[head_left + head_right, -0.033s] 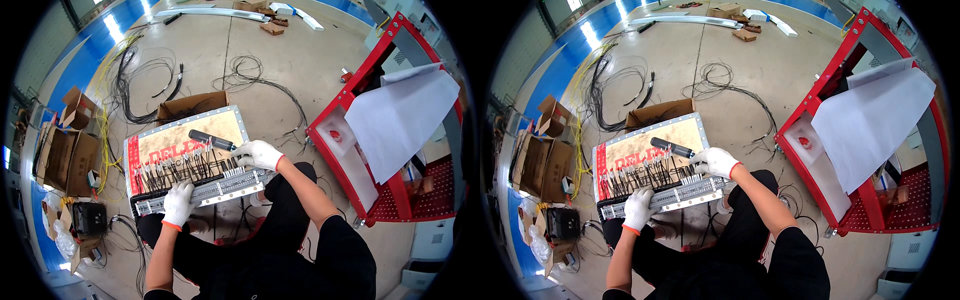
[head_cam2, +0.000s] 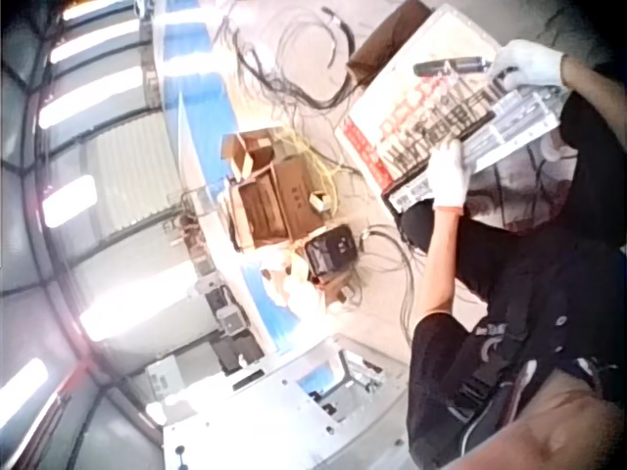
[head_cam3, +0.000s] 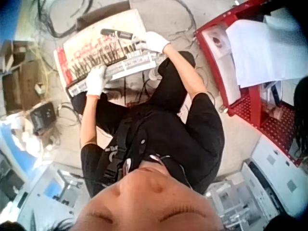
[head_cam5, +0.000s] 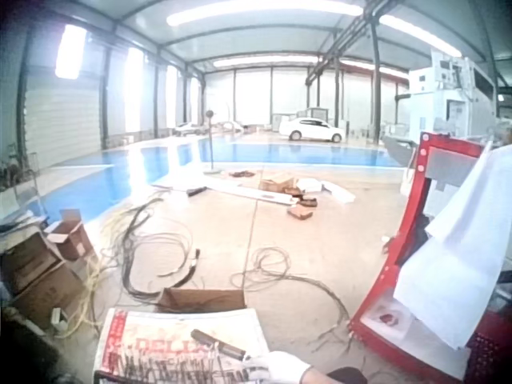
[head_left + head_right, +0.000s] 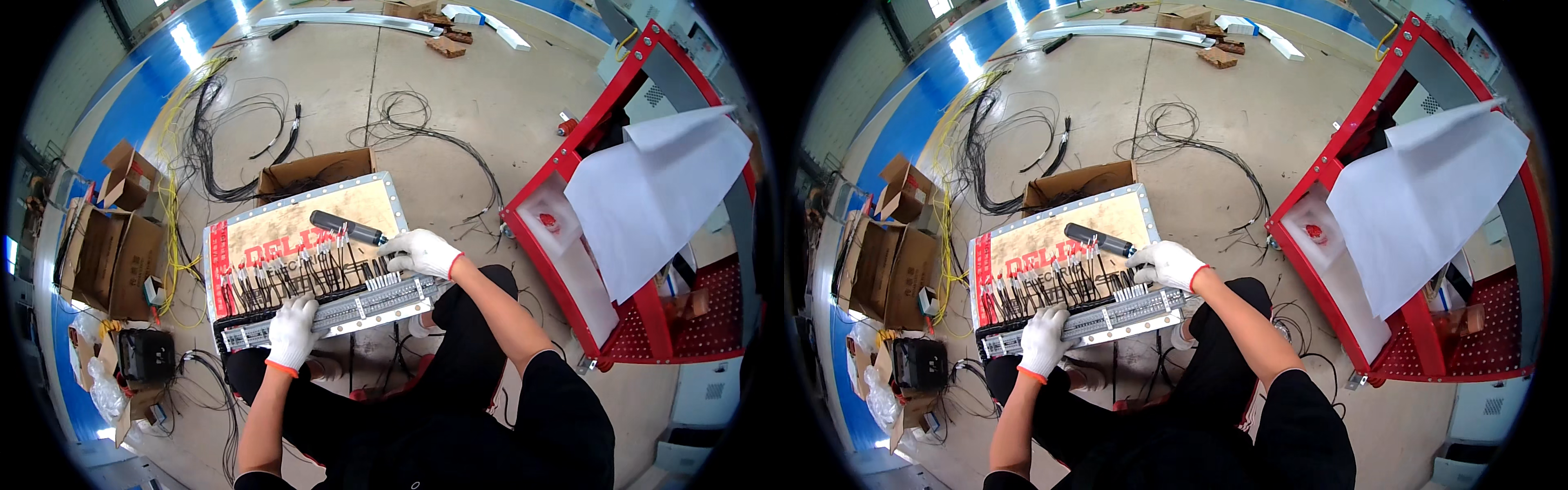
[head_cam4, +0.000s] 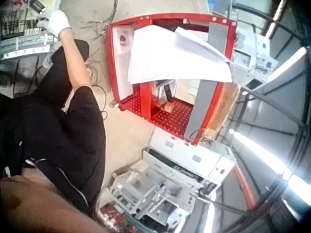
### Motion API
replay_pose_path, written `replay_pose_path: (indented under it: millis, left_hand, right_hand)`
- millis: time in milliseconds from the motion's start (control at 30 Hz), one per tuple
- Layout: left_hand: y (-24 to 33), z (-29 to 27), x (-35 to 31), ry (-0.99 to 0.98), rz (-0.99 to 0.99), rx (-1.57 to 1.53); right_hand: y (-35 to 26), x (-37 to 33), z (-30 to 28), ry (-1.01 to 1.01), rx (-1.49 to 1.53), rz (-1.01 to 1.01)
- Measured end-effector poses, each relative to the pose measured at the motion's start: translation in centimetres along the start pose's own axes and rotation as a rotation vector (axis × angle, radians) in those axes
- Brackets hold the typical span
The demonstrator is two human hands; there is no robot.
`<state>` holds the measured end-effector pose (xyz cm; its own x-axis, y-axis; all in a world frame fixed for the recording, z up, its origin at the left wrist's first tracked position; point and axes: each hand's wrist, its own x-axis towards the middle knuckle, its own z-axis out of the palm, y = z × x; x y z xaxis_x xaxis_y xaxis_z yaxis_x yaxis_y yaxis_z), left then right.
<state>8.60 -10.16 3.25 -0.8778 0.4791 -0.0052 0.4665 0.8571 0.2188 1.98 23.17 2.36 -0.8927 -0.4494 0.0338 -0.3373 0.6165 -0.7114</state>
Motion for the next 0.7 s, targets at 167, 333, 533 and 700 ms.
replay_pose_path:
  millis: [167,333,533,700]
  left_hand:
    - [-0.6,0.8,0.0,0.062,0.051,-0.017]
    - [-0.6,0.7,0.0,0.043,0.04,-0.027]
    - [-1.2,0.6,-0.3,0.078,0.075,-0.045]
    - [-1.1,0.9,-0.1,0.074,0.061,-0.048]
  right_hand:
    - [-0.5,1.0,-0.1,-0.096,0.038,0.138]
    - [0.0,0.4,0.9,-0.016,0.068,0.065]
    - [-1.0,-1.7,0.2,0.122,0.221,0.364]
    - [-1.5,-1.5,2.9,0.225,-0.018,0.311]
